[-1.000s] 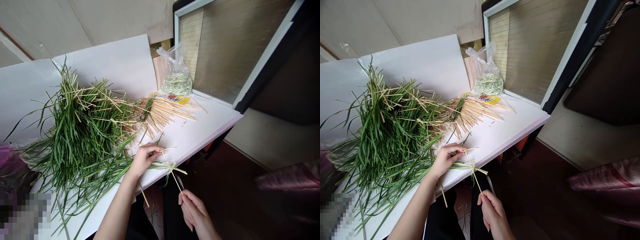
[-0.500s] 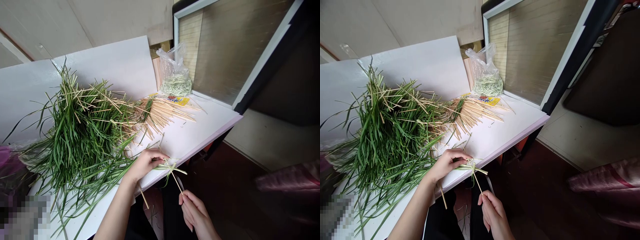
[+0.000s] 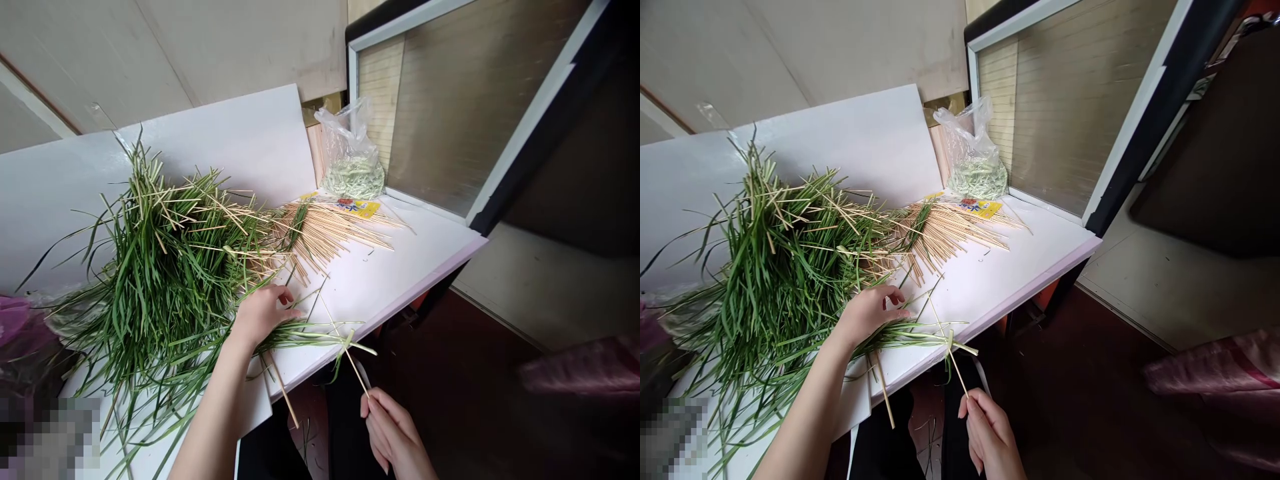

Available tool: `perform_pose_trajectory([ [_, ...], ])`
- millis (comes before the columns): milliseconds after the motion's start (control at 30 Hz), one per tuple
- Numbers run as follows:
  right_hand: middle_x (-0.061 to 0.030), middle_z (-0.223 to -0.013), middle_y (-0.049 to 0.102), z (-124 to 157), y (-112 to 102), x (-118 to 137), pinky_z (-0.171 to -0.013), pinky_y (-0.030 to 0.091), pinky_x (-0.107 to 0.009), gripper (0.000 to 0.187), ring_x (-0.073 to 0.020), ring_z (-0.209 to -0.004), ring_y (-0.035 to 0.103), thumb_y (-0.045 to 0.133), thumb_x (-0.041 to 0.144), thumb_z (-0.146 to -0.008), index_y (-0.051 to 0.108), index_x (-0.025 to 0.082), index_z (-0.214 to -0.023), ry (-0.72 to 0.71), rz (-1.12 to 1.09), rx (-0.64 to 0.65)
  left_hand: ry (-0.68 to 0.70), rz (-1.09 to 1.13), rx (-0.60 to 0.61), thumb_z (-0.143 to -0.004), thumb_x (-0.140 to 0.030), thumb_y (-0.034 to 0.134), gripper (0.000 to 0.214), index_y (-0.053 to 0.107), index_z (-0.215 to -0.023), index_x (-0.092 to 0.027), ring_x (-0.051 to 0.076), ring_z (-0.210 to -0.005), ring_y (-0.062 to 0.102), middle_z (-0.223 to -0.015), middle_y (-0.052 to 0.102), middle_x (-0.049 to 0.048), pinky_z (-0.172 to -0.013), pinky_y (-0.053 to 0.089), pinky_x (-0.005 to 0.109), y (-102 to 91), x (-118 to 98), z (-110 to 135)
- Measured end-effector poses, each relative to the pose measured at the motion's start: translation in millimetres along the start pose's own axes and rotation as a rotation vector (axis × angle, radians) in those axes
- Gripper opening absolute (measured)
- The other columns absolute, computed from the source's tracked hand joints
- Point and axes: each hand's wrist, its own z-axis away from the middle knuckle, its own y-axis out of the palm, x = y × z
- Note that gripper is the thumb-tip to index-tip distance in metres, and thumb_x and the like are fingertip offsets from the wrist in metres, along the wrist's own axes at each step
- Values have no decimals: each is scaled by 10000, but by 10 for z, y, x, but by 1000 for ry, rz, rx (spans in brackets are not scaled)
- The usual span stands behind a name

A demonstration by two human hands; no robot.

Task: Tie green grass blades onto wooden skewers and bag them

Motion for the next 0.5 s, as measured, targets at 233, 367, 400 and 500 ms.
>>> perform_pose_trajectory([
  [233, 138, -455, 242, -13, -16, 11, -347, 189, -167, 510, -65, -396, 120, 600, 671, -940, 572, 189, -774, 16, 24, 21, -18, 383, -68, -771, -455, 732, 258, 738, -797, -198, 162, -633, 574, -737, 720, 21, -619, 391, 273, 150, 104, -92],
  [367, 137, -454, 242, -18, -29, 9, -349, 203, -169, 506, -69, -402, 116, 599, 668, -942, 572, 192, -773, 25, 33, 24, -16, 790, -145, -731, -470, 781, 348, 758, -876, -154, 176, -710, 635, -828, 750, 63, -671, 457, 276, 278, 47, -113],
  [400, 136, -456, 242, -17, -31, 10, -350, 205, -170, 505, -70, -404, 117, 599, 667, -942, 574, 192, -774, 26, 35, 23, -11, 856, -131, -724, -458, 793, 353, 764, -893, -149, 184, -743, 652, -852, 758, 69, -703, 476, 284, 301, 24, -111],
  [500, 135, -461, 238, -9, -29, 22, -352, 203, -172, 503, -72, -408, 122, 597, 666, -944, 581, 192, -776, 39, 42, 19, 12, 954, -72, -730, -403, 805, 331, 777, -937, -146, 199, -822, 678, -922, 774, 85, -789, 504, 308, 350, -38, -98],
])
